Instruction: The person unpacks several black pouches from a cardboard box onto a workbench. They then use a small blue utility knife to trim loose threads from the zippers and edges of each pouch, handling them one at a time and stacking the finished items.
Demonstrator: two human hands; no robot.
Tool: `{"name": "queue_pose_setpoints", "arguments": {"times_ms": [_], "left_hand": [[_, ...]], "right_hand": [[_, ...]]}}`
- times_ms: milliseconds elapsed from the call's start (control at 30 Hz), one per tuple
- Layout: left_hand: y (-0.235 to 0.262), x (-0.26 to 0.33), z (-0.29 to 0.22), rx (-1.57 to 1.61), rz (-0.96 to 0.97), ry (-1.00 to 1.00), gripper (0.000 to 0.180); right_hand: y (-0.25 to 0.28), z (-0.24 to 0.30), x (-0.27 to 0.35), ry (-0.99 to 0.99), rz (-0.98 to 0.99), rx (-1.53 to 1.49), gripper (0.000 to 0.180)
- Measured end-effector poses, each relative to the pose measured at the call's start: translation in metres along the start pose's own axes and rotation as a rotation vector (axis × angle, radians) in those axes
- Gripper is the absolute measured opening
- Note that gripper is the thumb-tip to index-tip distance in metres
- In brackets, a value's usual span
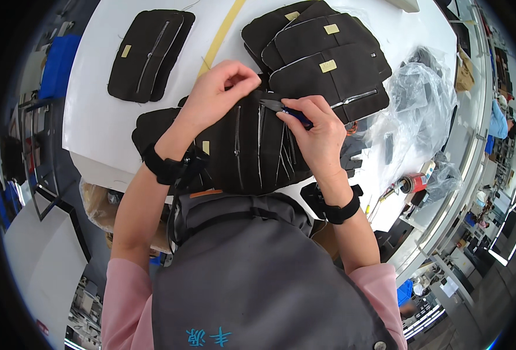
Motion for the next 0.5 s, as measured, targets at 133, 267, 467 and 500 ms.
{"name": "queue_pose_setpoints", "arguments": {"times_ms": [133, 267, 467, 500], "left_hand": [[-0.0075, -0.0013, -0.0041, -0.242, 0.07, -0.065, 0.012], [-0.0095, -0.0041, 0.002, -0.126, 0.084, 0.046, 0.012], [-0.0117, 0.0, -0.0043, -0.236, -0.051, -0.05, 0.015], [-0.0116, 0.0006, -0.0071, -0.306, -0.076, -0.093, 0.015]], "right_hand": [[-0.0008, -0.0006, -0.0004, 0.019, -0.001, -0.019, 0.019], [0.0009, -0.0009, -0.002, 0.027, 0.027, -0.002, 0.02], [-0.0007, -0.0048, -0.0044, 0.001, 0.039, -0.06, 0.019], [-0.0005, -0.0054, -0.0051, 0.006, 0.043, -0.06, 0.018]]}}
Point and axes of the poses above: each hand's wrist, its own x-axis away from the middle knuckle, its own y-axis out of the back of the hand, z = x × y, the point moved 3 cm from there along -x, towards the middle knuckle, and after that the axes turned 12 degrees about -x, right-handed, at the moved point
